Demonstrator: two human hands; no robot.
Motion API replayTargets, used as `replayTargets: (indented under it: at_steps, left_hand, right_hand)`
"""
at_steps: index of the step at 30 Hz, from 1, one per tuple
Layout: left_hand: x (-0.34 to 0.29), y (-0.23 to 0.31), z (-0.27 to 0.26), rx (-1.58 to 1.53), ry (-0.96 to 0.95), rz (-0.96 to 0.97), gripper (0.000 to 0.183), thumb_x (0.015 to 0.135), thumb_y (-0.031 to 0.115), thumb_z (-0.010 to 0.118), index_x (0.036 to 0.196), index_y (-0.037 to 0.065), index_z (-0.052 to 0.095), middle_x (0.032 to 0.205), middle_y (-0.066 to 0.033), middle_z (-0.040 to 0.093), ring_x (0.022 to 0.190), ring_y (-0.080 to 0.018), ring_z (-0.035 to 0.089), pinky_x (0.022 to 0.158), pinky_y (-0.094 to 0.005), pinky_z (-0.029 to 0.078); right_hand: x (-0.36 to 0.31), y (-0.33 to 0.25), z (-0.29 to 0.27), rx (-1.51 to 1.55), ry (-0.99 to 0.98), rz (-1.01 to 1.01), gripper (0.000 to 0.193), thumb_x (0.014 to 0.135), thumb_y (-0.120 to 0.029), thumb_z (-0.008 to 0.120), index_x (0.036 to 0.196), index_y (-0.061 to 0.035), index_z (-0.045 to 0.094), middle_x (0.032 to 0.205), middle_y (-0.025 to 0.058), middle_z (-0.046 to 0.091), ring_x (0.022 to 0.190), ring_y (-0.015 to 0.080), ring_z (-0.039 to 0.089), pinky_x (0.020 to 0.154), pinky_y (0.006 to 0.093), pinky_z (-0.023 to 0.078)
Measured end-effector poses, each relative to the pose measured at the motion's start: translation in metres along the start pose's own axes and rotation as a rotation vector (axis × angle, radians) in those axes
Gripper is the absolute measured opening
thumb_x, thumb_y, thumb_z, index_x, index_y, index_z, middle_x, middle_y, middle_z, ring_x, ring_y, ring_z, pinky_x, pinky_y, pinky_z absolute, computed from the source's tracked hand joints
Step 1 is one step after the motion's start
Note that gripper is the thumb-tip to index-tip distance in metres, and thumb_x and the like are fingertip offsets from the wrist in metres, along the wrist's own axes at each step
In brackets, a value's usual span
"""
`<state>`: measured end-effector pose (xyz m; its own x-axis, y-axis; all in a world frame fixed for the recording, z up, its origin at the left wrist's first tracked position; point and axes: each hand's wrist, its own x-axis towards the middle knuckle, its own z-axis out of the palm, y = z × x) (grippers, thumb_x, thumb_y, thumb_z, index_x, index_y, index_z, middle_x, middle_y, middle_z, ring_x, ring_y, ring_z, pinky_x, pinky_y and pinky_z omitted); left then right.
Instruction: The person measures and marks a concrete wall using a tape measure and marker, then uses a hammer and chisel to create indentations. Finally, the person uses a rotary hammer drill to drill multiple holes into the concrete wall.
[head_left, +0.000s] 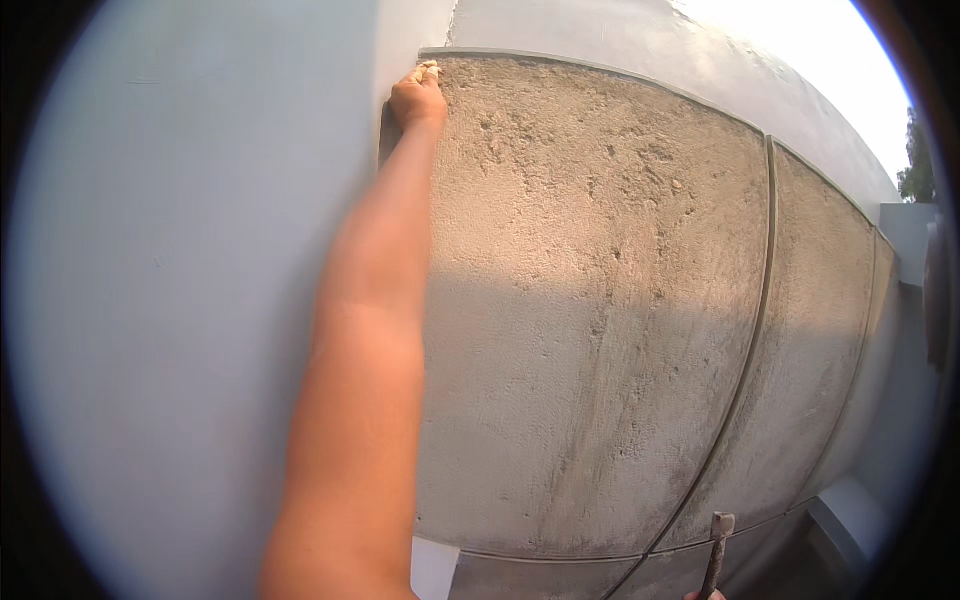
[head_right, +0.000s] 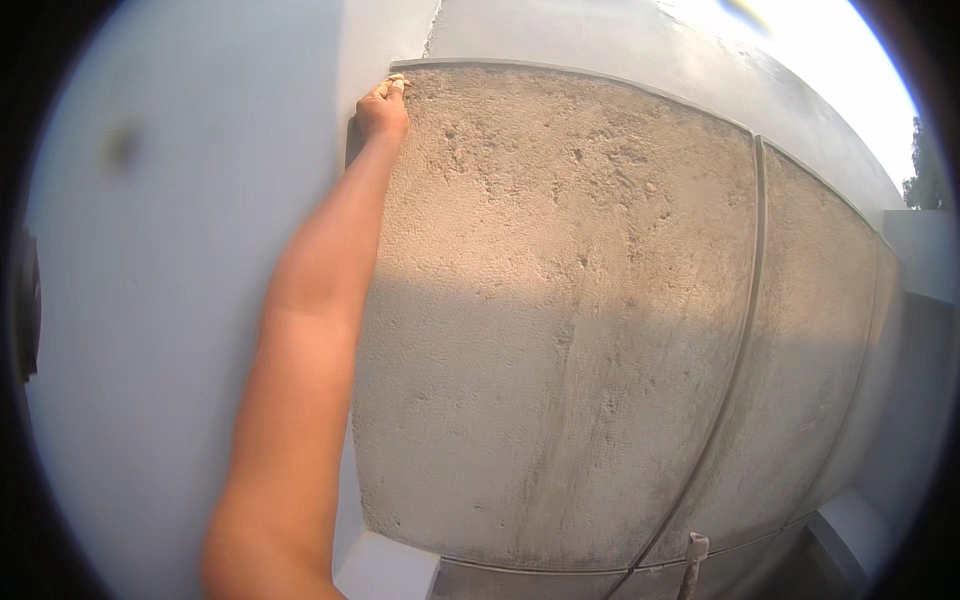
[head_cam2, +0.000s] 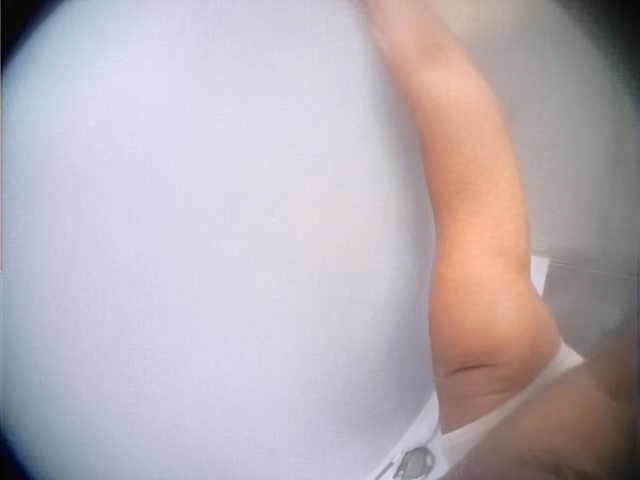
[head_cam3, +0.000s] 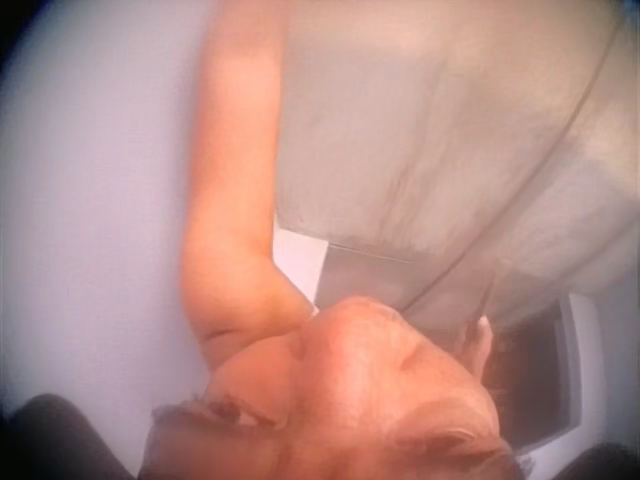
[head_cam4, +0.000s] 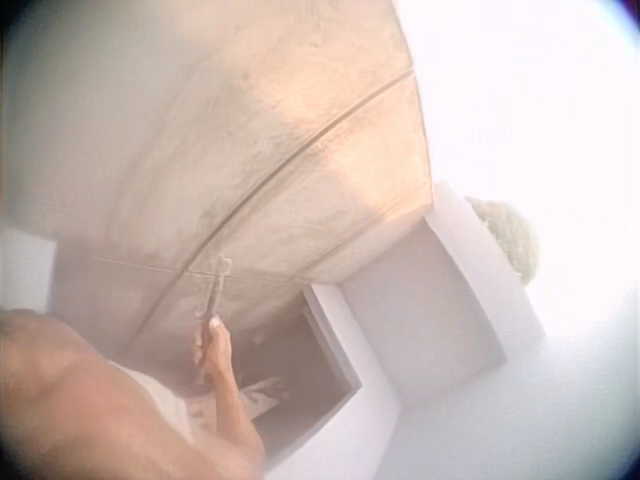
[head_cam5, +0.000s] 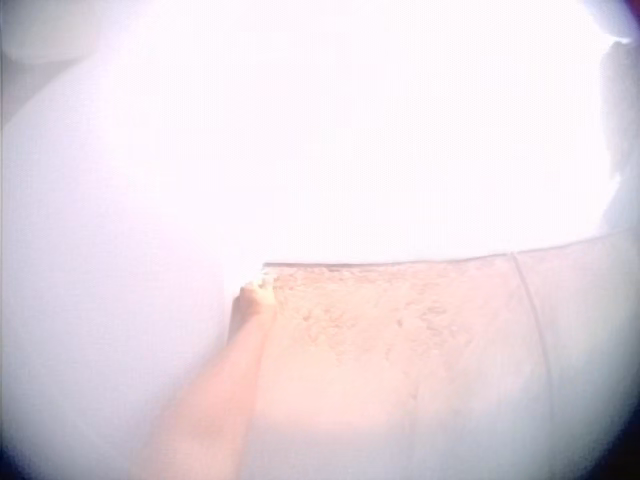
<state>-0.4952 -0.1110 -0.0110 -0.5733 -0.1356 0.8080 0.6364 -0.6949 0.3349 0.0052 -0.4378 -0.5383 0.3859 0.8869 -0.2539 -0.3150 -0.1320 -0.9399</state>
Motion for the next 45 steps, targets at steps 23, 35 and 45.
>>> replayTargets:
  at_steps: [23, 35, 45]
  left_hand:
    - [0.002, -0.022, 0.003, -0.261, -0.024, 0.082, 0.019, 0.1, 0.01, 0.065, 0.115, 0.005, 0.075, 0.093, -0.0029, 0.079, 0.072, -0.0078, 0.066, 0.071, -0.0259, 0.055]
    - [0.014, -0.032, 0.003, -0.295, -0.163, 0.081, 0.022, 0.1, 0.014, 0.066, 0.118, 0.006, 0.077, 0.097, -0.0046, 0.079, 0.07, -0.0084, 0.067, 0.065, -0.0255, 0.053]
    - [0.022, -0.023, 0.021, -0.318, 0.102, 0.106, 0.031, 0.104, 0.026, 0.064, 0.112, -0.002, 0.075, 0.084, -0.0075, 0.077, 0.073, -0.0139, 0.074, 0.071, -0.0302, 0.058]
  right_hand:
    - [0.023, -0.225, 0.139, -0.408, -0.585, -1.13, 0.047, 0.107, -0.033, 0.061, 0.137, 0.0022, 0.053, 0.061, -0.0003, 0.055, 0.039, 0.0057, 0.046, 0.037, 0.0218, 0.035]
    - [0.02, -0.222, 0.093, -0.362, -0.357, -1.155, 0.038, 0.108, -0.027, 0.055, 0.133, 0.0015, 0.053, 0.056, -0.0017, 0.051, 0.035, 0.0056, 0.042, 0.035, 0.0219, 0.034]
    - [0.026, -0.255, 0.117, -0.395, -0.441, -1.222, 0.036, 0.108, -0.026, 0.053, 0.131, 0.0023, 0.056, 0.055, -0.0021, 0.051, 0.032, 0.0059, 0.041, 0.031, 0.0221, 0.035]
